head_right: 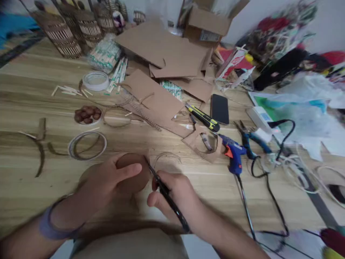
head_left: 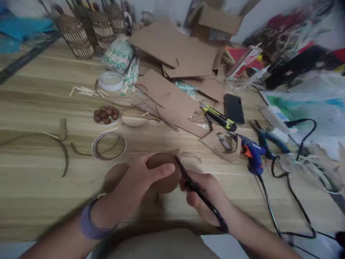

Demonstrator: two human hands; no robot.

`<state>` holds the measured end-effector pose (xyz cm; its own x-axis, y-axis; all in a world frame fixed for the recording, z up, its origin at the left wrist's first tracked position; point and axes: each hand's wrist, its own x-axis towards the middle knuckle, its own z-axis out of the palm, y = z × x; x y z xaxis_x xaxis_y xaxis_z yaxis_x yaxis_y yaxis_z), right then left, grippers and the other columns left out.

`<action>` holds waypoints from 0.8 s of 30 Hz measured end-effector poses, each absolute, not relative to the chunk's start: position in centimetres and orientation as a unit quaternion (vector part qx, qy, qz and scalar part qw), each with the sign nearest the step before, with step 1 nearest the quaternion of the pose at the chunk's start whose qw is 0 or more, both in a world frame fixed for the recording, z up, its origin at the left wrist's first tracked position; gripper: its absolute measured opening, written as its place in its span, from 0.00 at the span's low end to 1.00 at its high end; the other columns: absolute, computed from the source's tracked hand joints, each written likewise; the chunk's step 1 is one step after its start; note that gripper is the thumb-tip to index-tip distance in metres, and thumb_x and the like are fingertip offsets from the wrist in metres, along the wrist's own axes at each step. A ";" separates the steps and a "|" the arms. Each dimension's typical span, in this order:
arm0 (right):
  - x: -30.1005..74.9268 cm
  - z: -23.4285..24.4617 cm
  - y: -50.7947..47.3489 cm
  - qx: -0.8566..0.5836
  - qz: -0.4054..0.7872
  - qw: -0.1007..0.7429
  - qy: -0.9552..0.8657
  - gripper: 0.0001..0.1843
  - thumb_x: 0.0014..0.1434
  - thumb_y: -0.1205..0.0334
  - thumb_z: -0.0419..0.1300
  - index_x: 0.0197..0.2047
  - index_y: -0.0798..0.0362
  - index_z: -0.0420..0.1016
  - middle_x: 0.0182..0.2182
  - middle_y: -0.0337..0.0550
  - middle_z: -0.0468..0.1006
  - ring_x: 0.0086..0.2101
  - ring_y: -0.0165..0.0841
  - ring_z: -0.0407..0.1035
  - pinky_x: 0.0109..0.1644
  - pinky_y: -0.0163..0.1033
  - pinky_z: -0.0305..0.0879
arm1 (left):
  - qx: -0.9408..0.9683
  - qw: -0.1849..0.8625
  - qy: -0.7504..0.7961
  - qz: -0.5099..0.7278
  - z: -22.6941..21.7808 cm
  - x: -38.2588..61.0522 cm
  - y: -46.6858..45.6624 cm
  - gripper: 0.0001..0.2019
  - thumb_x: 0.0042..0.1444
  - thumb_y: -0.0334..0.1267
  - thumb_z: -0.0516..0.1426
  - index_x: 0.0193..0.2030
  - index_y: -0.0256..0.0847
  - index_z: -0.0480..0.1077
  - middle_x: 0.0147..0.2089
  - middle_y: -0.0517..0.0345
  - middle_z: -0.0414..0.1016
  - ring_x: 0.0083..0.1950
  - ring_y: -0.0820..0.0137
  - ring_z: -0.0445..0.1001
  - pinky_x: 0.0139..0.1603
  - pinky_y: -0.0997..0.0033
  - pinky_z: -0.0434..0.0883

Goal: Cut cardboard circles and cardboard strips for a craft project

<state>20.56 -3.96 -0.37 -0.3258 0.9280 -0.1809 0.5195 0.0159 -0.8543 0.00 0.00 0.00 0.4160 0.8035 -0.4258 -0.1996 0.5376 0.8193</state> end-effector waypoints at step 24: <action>20.9 -0.4 -3.9 -0.471 0.524 0.243 -0.667 0.43 0.54 0.17 0.45 0.35 0.52 0.71 0.18 0.33 0.64 0.19 0.26 0.56 0.23 0.34 0.52 | 0.444 0.670 0.514 0.299 0.1 0.2 0.1 0.14 0.50 0.48 0.67 0.41 0.46 0.81 0.40 0.60 0.84 0.45 0.59 0.81 0.47 0.64 0.76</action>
